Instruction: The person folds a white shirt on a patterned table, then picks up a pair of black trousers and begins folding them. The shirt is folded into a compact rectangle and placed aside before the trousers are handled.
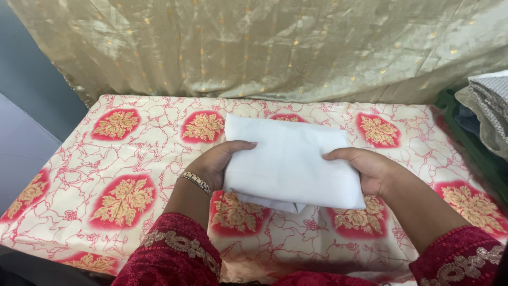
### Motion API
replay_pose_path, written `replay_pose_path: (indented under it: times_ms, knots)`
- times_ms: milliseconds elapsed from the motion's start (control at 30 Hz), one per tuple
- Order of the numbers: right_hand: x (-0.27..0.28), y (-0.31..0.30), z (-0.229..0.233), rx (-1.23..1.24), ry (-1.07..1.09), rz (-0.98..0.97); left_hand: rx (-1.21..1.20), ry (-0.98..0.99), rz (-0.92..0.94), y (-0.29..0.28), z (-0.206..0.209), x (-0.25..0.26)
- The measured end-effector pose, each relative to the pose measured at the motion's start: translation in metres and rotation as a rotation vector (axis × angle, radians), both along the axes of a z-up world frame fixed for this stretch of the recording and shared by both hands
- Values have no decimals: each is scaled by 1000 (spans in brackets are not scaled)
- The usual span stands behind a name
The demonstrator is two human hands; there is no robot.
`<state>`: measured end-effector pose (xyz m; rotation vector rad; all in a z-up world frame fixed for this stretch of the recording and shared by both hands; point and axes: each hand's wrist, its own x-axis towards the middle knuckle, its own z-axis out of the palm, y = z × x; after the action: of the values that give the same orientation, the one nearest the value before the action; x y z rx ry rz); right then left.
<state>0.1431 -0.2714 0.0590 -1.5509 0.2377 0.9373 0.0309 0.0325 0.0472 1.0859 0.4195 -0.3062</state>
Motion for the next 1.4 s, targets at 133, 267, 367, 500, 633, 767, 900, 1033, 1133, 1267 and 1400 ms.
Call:
replay_pose_path:
  times_ms: [133, 267, 367, 500, 633, 767, 900, 1033, 1133, 1267, 1400]
  knots:
    - [13, -28, 9, 83, -23, 4, -129, -114, 31, -26, 1, 13]
    - [47, -68, 29, 58, -97, 23, -165, -139, 9, -61, 9, 39]
    - [83, -108, 53, -13, -210, 31, -164, -167, 11, -93, 20, 66]
    - [134, -162, 94, -222, -357, -4, -176, -229, -7, -146, 39, 114]
    - [176, -219, 122, -261, -365, -39, -301, -309, -103, -199, 56, 160]
    - [202, -273, 133, -345, -479, -110, -295, -298, -133, -251, 74, 192]
    - [227, -334, 141, -464, -561, -190, -279, -306, -247, -301, 90, 221]
    - [259, -398, 151, -519, -542, -312, -371, -400, -334, -363, 104, 259]
    - [282, -443, 147, -519, -565, -410, -446, -327, -351, -410, 103, 283]
    - [302, -493, 119, -602, -593, -548, -443, -273, -378, -453, 83, 305]
    - [307, -520, 70, -861, -635, -455, -231, -150, -290, -475, 50, 310]
